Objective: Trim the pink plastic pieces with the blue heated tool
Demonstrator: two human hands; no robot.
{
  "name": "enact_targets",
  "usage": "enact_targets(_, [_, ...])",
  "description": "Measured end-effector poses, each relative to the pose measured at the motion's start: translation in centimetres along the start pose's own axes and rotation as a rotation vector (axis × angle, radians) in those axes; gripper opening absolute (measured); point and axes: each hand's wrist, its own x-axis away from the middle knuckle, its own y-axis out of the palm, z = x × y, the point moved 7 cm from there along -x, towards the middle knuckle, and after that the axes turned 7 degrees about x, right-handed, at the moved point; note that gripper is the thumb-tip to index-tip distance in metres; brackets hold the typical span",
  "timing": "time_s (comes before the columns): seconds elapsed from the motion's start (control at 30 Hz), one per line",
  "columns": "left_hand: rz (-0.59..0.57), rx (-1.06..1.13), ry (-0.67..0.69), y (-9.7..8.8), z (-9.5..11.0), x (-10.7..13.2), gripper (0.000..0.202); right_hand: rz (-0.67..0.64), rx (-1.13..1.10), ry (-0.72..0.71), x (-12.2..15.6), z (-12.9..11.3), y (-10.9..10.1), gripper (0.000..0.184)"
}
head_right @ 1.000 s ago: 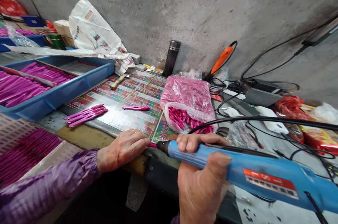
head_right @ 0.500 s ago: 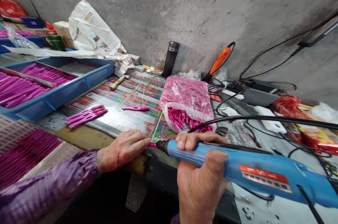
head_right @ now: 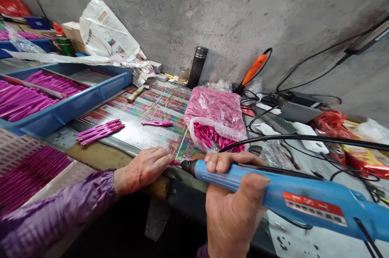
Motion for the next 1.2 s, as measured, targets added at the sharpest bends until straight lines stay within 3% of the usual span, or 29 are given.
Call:
enact_targets(0.17, [-0.037,0.019,-0.081,0.2,-0.5,0.1,0.024,-0.009,0.007,0.004,0.2,-0.6,0.0,0.051])
enact_targets(0.33, [-0.018,0.097,-0.221,-1.0,-0.3,1.3,0.023,-0.055,0.014,-0.011,0.7,-1.6,0.2,0.048])
enact_targets(0.47, [0.109,0.313,-0.337,-2.7,0.7,2.6,0.021,-0.128,0.048,-0.042,1.2,-2.2,1.0,0.044])
enact_targets(0.57, [0.157,0.565,-0.5,-3.6,0.9,3.5,0.017,-0.173,0.082,-0.055,1.8,-2.6,1.7,0.044])
enact_targets(0.7, [0.087,0.924,-0.765,-3.1,1.1,5.1,0.021,-0.201,0.097,-0.06,2.6,-2.8,2.3,0.041])
enact_targets(0.83, [0.102,1.199,-0.932,-2.1,1.7,6.8,0.028,-0.227,0.136,-0.062,3.0,-2.5,2.8,0.041])
enact_targets(1.2, [0.199,1.49,-1.144,-0.5,3.0,8.8,0.045,-0.273,0.208,-0.038,3.9,-2.1,3.7,0.043])
